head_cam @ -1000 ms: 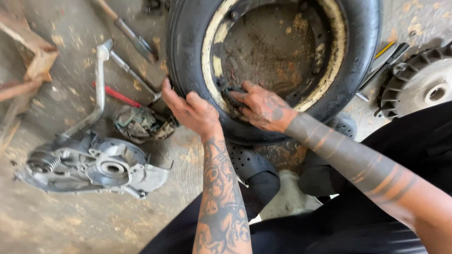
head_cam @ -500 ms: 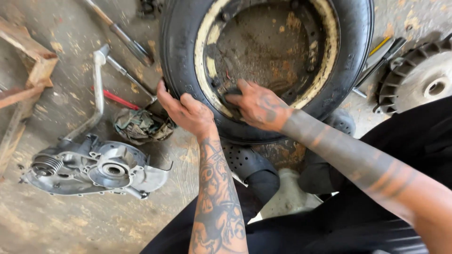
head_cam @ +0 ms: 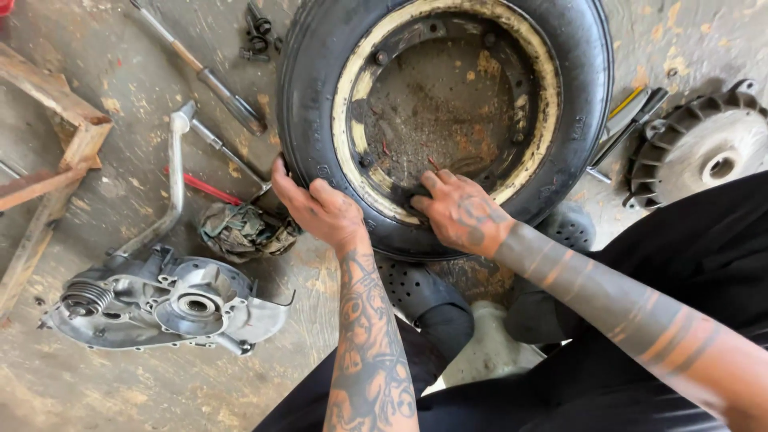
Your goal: Cleaning the inner rim of a motorcycle tire using a scraper tool to remove residue
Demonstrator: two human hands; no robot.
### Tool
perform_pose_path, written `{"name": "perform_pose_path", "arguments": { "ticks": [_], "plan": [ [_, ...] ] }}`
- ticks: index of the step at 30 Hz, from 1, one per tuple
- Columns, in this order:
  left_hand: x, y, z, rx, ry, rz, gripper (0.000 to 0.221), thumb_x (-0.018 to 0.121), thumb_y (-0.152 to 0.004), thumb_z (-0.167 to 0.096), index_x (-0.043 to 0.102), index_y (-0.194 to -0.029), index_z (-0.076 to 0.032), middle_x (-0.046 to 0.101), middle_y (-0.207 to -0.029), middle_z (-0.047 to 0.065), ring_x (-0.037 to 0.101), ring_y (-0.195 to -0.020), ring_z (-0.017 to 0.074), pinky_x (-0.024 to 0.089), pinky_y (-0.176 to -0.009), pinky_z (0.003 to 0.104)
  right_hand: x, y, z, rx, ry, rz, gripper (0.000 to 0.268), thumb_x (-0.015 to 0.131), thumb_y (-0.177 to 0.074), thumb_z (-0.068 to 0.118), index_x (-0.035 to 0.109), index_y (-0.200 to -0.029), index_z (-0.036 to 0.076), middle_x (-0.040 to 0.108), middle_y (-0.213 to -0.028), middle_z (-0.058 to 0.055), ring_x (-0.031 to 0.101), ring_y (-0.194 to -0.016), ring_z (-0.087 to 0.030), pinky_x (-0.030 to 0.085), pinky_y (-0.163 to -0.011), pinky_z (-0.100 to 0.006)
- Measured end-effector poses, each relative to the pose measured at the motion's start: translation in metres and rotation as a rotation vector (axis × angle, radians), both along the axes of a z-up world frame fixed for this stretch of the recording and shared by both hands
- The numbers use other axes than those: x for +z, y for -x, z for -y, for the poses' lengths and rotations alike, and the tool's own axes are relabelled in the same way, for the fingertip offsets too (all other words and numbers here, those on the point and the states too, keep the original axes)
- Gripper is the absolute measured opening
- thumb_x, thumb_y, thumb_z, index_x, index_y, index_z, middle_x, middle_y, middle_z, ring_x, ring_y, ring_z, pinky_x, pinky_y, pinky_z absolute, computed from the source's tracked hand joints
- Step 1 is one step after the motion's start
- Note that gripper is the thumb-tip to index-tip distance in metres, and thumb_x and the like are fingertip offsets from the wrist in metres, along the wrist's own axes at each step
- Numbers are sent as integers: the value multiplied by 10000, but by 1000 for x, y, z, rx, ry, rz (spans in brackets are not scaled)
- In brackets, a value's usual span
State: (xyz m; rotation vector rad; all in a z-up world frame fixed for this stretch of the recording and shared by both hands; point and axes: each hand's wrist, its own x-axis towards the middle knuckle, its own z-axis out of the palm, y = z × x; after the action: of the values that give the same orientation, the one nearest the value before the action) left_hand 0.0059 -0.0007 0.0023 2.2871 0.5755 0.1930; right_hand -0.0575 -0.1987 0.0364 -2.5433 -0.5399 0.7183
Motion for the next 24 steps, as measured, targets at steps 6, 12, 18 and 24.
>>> {"name": "perform_pose_path", "arguments": {
  "ticks": [6, 12, 18, 24],
  "plan": [
    [-1, -1, -2, -15, -59, -48, 564, 437, -896, -156, 515, -1449, -76, 566, -1363, 192, 644, -1196, 405, 525, -1026, 512, -35, -36, -36, -125, -224, 121, 441, 640, -942, 456, 648, -1198, 97, 564, -1164, -200, 646, -943, -406, 592, -761, -482],
    [-6, 1, -4, 14, -38, -7, 535, 386, -949, -156, 528, -1463, -113, 572, -1391, 164, 652, -1208, 389, 539, -1044, 496, -10, -29, -30, -190, 16, -155, 386, 756, -785, 262, 682, -1156, 189, 656, -1048, -85, 728, -861, -334, 619, -707, -474],
    [-2, -3, 3, 81, -78, -26, 578, 470, -845, -193, 572, -1414, -171, 608, -1311, 110, 668, -1169, 353, 530, -1016, 440, -2, -16, 2, -44, 11, -207, 462, 763, -720, 137, 655, -1168, 106, 629, -1035, -140, 715, -815, -431, 605, -636, -521],
    [11, -7, 6, 84, 13, -51, 589, 421, -859, -198, 517, -1438, -142, 591, -1342, 172, 657, -1141, 444, 541, -973, 557, -45, -26, -30, -78, -173, 169, 344, 592, -869, 134, 557, -1197, 36, 525, -991, -137, 635, -718, -406, 534, -519, -487]
  ]
}}
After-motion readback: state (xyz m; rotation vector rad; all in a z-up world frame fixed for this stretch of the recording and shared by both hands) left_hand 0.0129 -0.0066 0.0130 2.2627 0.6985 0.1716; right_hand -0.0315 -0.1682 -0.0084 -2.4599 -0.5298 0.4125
